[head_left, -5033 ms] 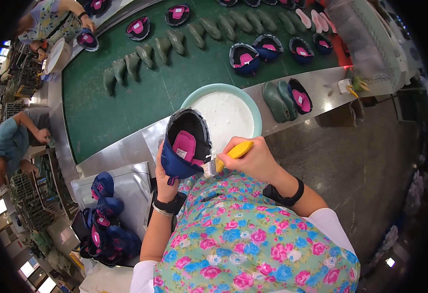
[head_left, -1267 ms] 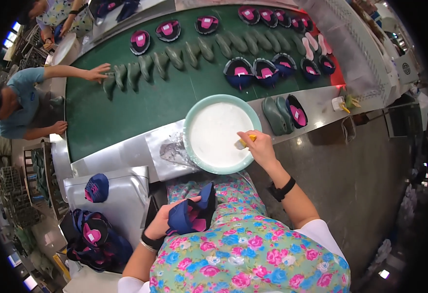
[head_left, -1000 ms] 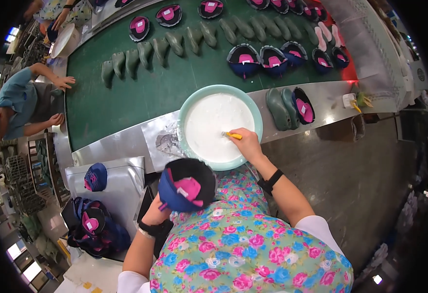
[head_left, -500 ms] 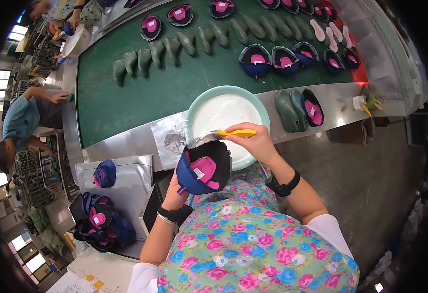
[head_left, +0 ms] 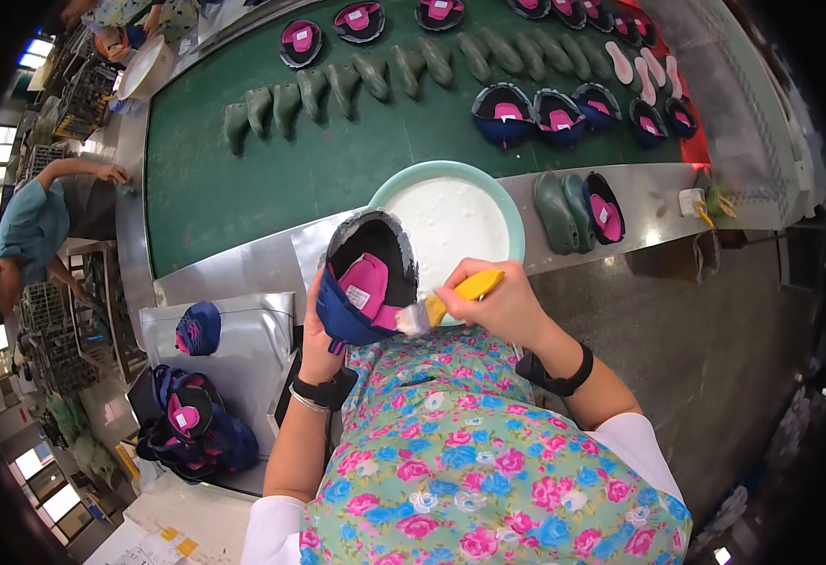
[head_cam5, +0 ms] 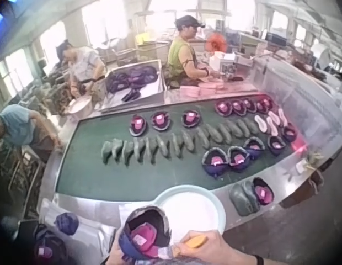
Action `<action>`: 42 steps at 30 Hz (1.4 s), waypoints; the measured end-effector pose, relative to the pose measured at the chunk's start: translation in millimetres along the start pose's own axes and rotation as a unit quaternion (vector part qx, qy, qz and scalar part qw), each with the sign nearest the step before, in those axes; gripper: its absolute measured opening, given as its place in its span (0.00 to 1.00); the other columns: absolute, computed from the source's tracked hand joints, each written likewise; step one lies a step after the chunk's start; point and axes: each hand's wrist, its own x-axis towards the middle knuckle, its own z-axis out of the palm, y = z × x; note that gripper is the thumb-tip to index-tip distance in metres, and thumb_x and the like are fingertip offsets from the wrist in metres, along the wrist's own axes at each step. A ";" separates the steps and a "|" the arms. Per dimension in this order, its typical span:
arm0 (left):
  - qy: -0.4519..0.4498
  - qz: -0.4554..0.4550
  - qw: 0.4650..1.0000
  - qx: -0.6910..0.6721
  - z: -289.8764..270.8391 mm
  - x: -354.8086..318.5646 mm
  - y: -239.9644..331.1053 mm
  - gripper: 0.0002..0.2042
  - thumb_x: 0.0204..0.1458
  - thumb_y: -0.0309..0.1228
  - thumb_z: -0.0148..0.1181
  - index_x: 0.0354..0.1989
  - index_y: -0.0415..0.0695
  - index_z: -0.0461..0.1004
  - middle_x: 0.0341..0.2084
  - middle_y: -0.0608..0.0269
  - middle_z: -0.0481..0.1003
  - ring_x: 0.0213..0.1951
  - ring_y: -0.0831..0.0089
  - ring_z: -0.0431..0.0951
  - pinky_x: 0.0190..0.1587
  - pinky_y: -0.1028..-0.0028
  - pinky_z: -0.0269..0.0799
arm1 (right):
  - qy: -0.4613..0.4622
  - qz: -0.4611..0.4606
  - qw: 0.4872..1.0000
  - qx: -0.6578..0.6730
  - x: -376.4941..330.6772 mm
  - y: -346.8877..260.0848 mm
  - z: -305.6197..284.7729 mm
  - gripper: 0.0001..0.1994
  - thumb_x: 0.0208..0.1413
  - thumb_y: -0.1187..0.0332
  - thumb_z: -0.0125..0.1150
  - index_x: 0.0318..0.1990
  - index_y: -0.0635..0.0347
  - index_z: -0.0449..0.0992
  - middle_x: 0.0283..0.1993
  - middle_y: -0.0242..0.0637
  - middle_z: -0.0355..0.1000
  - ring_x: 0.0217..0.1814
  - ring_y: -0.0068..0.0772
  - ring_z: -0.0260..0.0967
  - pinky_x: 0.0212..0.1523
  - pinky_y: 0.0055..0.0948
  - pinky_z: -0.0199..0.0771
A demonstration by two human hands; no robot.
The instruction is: Applying glue to the inside and edges of shoe uppers using a brush and glue bowl
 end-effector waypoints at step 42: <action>0.005 -0.244 0.949 -0.197 -148.2 -1.0 57.4 0.19 0.58 0.27 0.50 0.58 0.42 0.63 0.51 0.59 0.71 0.52 0.67 0.72 0.56 0.64 0.68 | 0.025 -0.045 0.999 -0.005 64.9 -79.0 134.2 0.09 0.55 0.67 0.59 0.33 0.66 0.78 0.27 0.38 0.75 0.30 0.23 0.72 0.32 0.23 0.69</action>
